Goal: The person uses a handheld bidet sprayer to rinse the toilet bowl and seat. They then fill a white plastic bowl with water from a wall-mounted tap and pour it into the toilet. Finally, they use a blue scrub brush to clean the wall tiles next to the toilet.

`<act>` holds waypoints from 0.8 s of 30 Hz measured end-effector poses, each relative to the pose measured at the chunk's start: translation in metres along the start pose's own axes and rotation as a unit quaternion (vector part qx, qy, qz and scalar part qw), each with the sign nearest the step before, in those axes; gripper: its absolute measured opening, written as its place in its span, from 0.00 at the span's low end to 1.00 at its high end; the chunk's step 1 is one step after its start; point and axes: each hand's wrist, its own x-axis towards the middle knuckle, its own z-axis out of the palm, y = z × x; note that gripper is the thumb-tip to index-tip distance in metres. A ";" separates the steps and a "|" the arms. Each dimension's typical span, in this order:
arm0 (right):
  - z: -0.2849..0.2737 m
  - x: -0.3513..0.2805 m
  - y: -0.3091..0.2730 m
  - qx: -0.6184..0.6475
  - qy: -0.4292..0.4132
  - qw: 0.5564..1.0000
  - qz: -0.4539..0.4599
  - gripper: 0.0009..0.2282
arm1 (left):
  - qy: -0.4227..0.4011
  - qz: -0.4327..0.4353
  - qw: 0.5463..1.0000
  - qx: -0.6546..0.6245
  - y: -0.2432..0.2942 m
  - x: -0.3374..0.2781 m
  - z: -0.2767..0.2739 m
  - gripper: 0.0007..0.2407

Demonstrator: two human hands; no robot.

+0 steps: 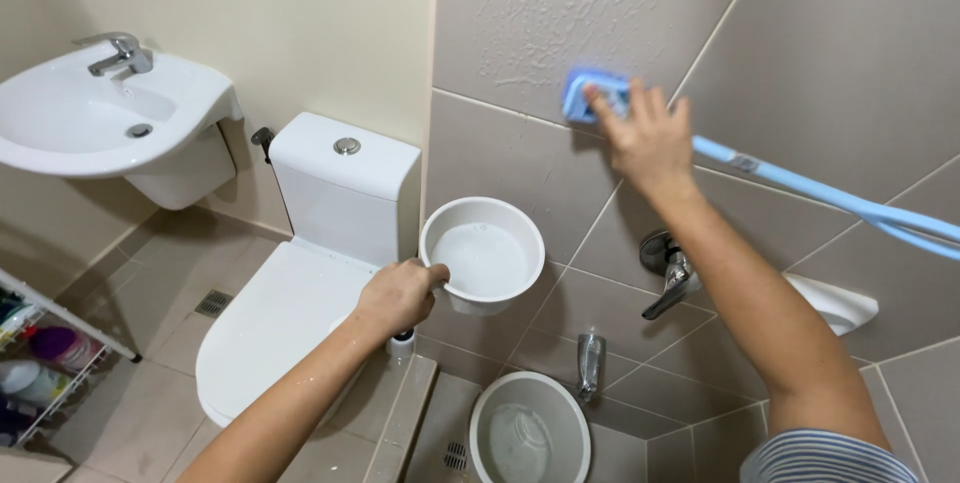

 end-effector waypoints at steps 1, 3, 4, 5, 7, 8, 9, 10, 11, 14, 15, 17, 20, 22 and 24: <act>-0.006 0.010 0.020 -0.001 0.001 1.000 0.003 0.28 | 0.000 0.002 1.000 0.002 -0.004 0.000 0.003 0.14; -0.019 0.028 0.059 -0.011 0.032 0.992 0.122 0.27 | -0.006 0.010 1.000 0.026 -0.012 -0.002 0.011 0.14; -0.026 0.040 0.066 -0.011 0.032 0.992 0.124 0.27 | -0.006 0.012 1.000 0.027 -0.015 -0.003 0.013 0.14; -0.034 0.052 0.075 0.038 0.047 0.984 0.167 0.29 | -0.008 0.018 0.999 0.038 -0.017 -0.003 0.014 0.14; -0.032 0.067 0.079 0.088 0.062 0.971 0.212 0.31 | -0.011 0.025 0.998 0.049 -0.018 -0.005 0.013 0.14; -0.021 0.068 0.073 0.047 0.084 0.978 0.183 0.30 | -0.013 0.027 0.998 0.051 -0.018 -0.007 0.010 0.15; -0.010 0.069 0.067 0.005 0.106 0.983 0.153 0.30 | -0.013 0.029 0.998 0.053 -0.016 -0.008 0.009 0.15; -0.011 0.066 0.041 0.005 0.106 0.982 0.154 0.30 | -0.014 0.029 0.998 0.054 -0.017 -0.008 0.008 0.15; -0.012 0.063 0.016 0.019 0.085 0.991 0.097 0.31 | -0.001 0.041 0.997 0.061 -0.017 -0.007 0.006 0.14; -0.003 0.045 -0.014 0.036 0.063 0.997 0.014 0.32 | 0.008 0.049 0.995 0.087 -0.012 -0.005 -0.004 0.13; 0.002 0.038 -0.017 0.040 0.059 0.997 -0.013 0.32 | 0.003 0.047 0.993 0.105 -0.010 -0.004 -0.008 0.13; -0.012 0.044 0.017 0.080 0.066 0.994 0.040 0.33 | -0.003 0.047 0.992 0.119 -0.003 -0.003 -0.016 0.13; -0.018 0.064 0.080 0.040 0.125 0.984 0.118 0.34 | -0.009 0.049 0.991 0.127 0.007 0.002 -0.025 0.14; -0.016 0.083 0.102 -0.039 0.181 0.973 0.140 0.34 | -0.004 0.047 0.991 0.122 0.012 0.007 -0.029 0.14; -0.015 0.099 0.102 0.032 0.172 0.965 0.196 0.34 | -0.001 0.053 0.993 0.110 0.015 0.011 -0.032 0.13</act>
